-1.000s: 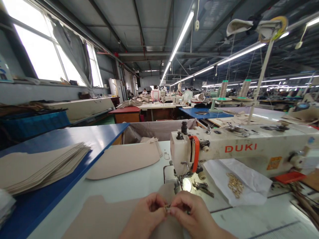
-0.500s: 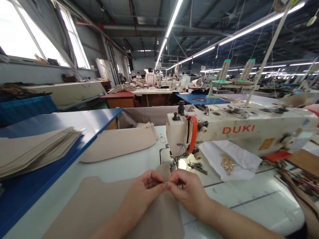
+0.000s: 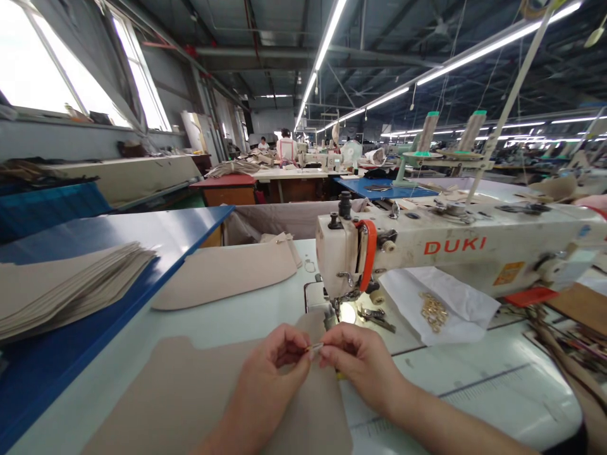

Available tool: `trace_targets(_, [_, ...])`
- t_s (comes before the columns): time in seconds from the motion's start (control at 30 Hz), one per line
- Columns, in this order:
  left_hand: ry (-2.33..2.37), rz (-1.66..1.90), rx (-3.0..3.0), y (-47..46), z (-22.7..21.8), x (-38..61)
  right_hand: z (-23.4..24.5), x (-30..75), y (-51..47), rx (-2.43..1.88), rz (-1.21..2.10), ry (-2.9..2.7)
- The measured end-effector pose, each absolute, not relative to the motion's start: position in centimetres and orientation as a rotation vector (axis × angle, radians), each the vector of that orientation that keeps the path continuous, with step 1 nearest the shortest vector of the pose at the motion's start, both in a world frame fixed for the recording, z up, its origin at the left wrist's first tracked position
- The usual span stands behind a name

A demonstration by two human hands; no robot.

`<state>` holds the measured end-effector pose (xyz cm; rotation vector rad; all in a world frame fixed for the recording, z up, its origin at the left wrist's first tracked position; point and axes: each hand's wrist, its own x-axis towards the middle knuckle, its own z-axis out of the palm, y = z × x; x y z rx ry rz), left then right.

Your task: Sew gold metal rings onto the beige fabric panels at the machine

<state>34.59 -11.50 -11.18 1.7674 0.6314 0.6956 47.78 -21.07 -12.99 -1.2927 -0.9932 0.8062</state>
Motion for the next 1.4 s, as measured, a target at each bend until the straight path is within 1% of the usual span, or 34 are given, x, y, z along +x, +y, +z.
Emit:
trace_targets(0.3, [0.659,0.474,1.822,-11.2,-10.9,34.4,-12.5,47.9,-21.3,-1.351,0.787,-1.038])
trace_targets(0.5, [0.743,0.538,1.876,-11.6,-10.5,34.4,-12.7,48.0,-21.4,-1.403,0.693,-1.118])
trace_targets(0.7, [0.739,0.573,1.94,-11.7,-10.6,34.4,-12.7,48.0,-21.5,-1.511,0.531,-1.234])
trace_targets(0.93, [0.76,0.539,1.955,-11.4,-11.0,34.5,-12.3,48.1,-21.9,-1.64,0.243,-1.489])
trace_targets(1.07, [0.757,0.534,1.99,-11.3,-10.3,34.5,-12.4,48.1,-22.2,-1.667,0.184,-1.539])
trace_targets(1.17, [0.716,0.427,2.059,-10.7,-9.3,34.5,-12.5,48.1,-22.2,-1.663,0.232,-1.481])
trace_targets(1.23, [0.651,0.335,2.066,-10.0,-9.0,34.6,-12.5,48.0,-22.0,-1.651,0.333,-1.397])
trace_targets(1.3, [0.555,0.314,2.05,-9.1,-9.1,34.6,-12.4,48.1,-21.8,-1.632,0.521,-1.241])
trace_targets(1.4, [0.511,0.425,2.093,-8.2,-10.1,34.9,-12.1,48.5,-21.3,-1.608,0.78,-0.998])
